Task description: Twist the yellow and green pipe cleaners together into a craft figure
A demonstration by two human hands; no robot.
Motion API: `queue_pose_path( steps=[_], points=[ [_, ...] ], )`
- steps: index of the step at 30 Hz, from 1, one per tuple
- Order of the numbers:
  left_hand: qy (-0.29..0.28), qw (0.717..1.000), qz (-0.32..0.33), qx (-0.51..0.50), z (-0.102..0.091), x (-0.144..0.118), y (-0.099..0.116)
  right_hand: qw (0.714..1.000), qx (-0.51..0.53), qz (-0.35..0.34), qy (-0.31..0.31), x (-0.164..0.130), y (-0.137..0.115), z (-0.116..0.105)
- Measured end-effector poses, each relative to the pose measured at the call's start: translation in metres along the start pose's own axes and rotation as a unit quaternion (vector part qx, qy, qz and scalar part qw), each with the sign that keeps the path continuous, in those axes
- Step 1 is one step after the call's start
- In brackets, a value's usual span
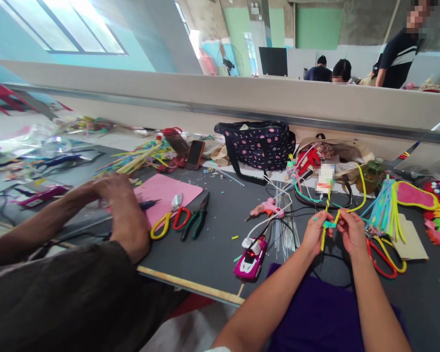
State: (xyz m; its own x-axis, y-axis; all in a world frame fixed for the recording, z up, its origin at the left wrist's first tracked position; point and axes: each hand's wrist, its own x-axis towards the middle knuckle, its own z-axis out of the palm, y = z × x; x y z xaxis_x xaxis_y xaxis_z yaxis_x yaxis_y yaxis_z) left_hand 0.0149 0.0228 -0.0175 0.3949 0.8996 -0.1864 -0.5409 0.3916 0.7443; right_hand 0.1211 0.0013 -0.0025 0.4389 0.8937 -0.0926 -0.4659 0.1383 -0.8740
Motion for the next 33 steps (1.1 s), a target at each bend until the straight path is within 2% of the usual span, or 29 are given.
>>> queue_pose_path(
  steps=[6,13,20,28,33],
  points=[
    [-0.02,0.999,-0.012,-0.032,-0.0018,0.0023,-0.0015,1.0,0.007,0.004,-0.016,0.0003,-0.0007,-0.0002],
    [-0.019,0.999,-0.009,-0.039,0.0004,0.0005,-0.002,0.999,0.03,0.01,-0.002,-0.0012,-0.0023,0.0017],
    [-0.022,0.999,-0.028,-0.042,-0.001,0.0018,-0.0024,0.999,0.034,0.015,-0.02,-0.0014,-0.0017,0.0003],
    [-0.048,0.993,-0.05,-0.101,-0.0051,0.0052,-0.006,0.998,0.026,0.02,-0.051,-0.0017,-0.0025,0.0],
    [-0.053,0.993,-0.046,-0.091,-0.0042,0.0043,-0.0058,0.998,0.034,0.015,-0.046,-0.0024,-0.0032,0.0005]
  ],
)
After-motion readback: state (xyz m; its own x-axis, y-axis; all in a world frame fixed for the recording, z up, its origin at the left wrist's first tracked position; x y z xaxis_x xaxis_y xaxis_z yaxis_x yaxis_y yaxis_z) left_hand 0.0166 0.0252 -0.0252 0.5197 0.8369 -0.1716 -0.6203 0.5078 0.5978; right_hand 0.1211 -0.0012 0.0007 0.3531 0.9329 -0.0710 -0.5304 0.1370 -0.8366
